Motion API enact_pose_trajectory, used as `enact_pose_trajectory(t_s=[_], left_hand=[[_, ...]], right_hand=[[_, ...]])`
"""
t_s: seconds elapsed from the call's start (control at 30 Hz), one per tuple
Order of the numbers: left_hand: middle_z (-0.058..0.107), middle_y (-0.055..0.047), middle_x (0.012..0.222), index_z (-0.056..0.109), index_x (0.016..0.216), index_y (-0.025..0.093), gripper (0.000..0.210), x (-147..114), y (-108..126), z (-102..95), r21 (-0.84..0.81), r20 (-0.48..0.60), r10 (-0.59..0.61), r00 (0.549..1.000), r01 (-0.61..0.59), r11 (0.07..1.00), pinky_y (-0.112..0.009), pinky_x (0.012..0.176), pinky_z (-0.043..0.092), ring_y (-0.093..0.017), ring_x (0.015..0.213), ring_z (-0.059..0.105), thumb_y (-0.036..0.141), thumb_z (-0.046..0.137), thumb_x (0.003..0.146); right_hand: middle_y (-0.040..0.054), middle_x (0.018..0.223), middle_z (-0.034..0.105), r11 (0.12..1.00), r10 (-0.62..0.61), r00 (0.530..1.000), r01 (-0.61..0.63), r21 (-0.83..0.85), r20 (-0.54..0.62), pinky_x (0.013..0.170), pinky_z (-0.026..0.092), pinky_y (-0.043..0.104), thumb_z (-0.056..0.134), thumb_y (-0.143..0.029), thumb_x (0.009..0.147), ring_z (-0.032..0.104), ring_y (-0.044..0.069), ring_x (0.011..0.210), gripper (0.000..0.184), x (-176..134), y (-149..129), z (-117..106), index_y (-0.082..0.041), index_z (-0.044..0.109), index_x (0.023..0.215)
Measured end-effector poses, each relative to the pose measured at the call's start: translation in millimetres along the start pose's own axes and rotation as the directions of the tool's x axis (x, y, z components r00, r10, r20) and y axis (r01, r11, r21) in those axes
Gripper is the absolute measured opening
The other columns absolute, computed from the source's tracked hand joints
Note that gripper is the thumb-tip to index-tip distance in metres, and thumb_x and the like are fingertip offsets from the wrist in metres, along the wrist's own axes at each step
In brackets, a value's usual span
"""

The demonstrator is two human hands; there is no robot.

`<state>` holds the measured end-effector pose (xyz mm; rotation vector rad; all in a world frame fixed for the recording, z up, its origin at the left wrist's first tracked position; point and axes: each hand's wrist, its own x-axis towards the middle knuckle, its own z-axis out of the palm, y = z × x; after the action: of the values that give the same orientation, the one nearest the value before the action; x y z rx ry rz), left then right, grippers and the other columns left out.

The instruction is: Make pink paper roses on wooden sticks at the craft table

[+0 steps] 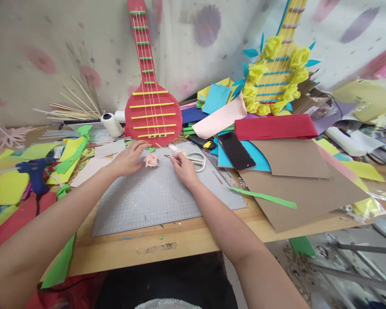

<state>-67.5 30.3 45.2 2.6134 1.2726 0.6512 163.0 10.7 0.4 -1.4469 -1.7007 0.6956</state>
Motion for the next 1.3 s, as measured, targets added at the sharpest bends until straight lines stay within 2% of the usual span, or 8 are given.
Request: enact_pose_trajectory(t_s=[0.4,0.53,0.63,0.7,0.73,0.8,0.9,1.3], left_hand=[[0.059,-0.01,0.11,0.058,0.09,0.023,0.03,1,2,29.0,-0.267,0.009,-0.058,0.998,0.059,0.962,-0.045,0.107,0.024,-0.024,0.121,0.042,0.005,0.052,0.067],[0.058,-0.01,0.107,0.057,0.089,0.022,0.036,2,11,27.4,-0.324,-0.134,-0.187,0.973,0.136,0.936,-0.042,0.104,0.029,-0.025,0.116,0.046,0.003,0.06,0.058],[0.06,-0.006,0.098,0.053,0.095,0.022,0.043,8,25,24.8,-0.594,-0.31,-0.557,0.771,0.3,0.746,-0.038,0.096,0.039,-0.021,0.104,0.053,0.007,0.065,0.056],[0.06,-0.004,0.085,0.051,0.093,0.02,0.039,11,34,22.7,-0.853,-0.178,-0.784,0.594,0.305,0.424,-0.033,0.083,0.047,-0.017,0.087,0.059,0.01,0.065,0.057],[0.061,-0.004,0.082,0.053,0.088,0.018,0.031,13,38,21.5,-0.926,-0.018,-0.818,0.575,0.298,0.23,-0.031,0.077,0.049,-0.016,0.082,0.06,0.013,0.063,0.06],[0.062,-0.006,0.08,0.055,0.082,0.015,0.018,13,42,19.2,-0.951,0.248,-0.778,0.578,0.299,-0.082,-0.026,0.071,0.05,-0.014,0.076,0.061,0.014,0.059,0.064],[0.064,-0.007,0.081,0.057,0.077,0.013,0.012,9,43,16.4,-0.913,0.406,-0.72,0.563,0.291,-0.287,-0.025,0.071,0.051,-0.013,0.074,0.061,0.012,0.056,0.065],[0.06,-0.002,0.067,0.056,0.072,0.014,0.006,-9,37,14.4,-0.914,0.402,-0.654,0.641,0.326,-0.242,-0.03,0.069,0.053,-0.011,0.062,0.058,0.014,0.057,0.067]], right_hand=[[-0.0017,0.062,0.049,0.999,-0.017,1.0,0.018,0.047,-0.023,0.057,0.03,0.024,0.041,-0.048,0.082,0.045,0.012,0.059,0.03,2,5,1,-0.02,0.049,0.073],[-0.0025,0.061,0.046,0.996,-0.014,0.999,0.017,0.082,-0.032,0.057,0.031,0.023,0.04,-0.049,0.082,0.043,0.012,0.058,0.031,2,6,0,-0.02,0.047,0.072],[-0.0022,0.063,0.046,0.99,-0.009,0.998,0.018,0.141,-0.06,0.058,0.032,0.023,0.039,-0.05,0.082,0.043,0.012,0.059,0.032,3,5,0,-0.02,0.046,0.072],[-0.0019,0.064,0.047,0.984,-0.006,0.997,0.02,0.175,-0.08,0.059,0.032,0.023,0.039,-0.049,0.082,0.044,0.012,0.06,0.031,3,5,-1,-0.02,0.046,0.073],[-0.0018,0.065,0.048,0.983,-0.003,0.996,0.018,0.184,-0.085,0.059,0.032,0.024,0.039,-0.049,0.082,0.044,0.012,0.061,0.031,3,5,-1,-0.02,0.046,0.073],[-0.0015,0.065,0.048,0.983,0.006,0.996,0.011,0.184,-0.089,0.059,0.033,0.024,0.039,-0.049,0.081,0.045,0.012,0.061,0.031,3,5,-1,-0.02,0.046,0.072],[-0.001,0.066,0.051,0.987,0.015,0.996,-0.001,0.16,-0.091,0.059,0.034,0.024,0.038,-0.049,0.082,0.047,0.012,0.061,0.032,3,5,-1,-0.02,0.048,0.073],[-0.0022,0.074,0.062,0.964,0.042,0.999,-0.032,-0.264,0.033,0.057,0.027,0.024,0.044,-0.032,0.082,0.056,0.016,0.068,0.019,-4,-5,3,-0.025,0.051,0.098]])
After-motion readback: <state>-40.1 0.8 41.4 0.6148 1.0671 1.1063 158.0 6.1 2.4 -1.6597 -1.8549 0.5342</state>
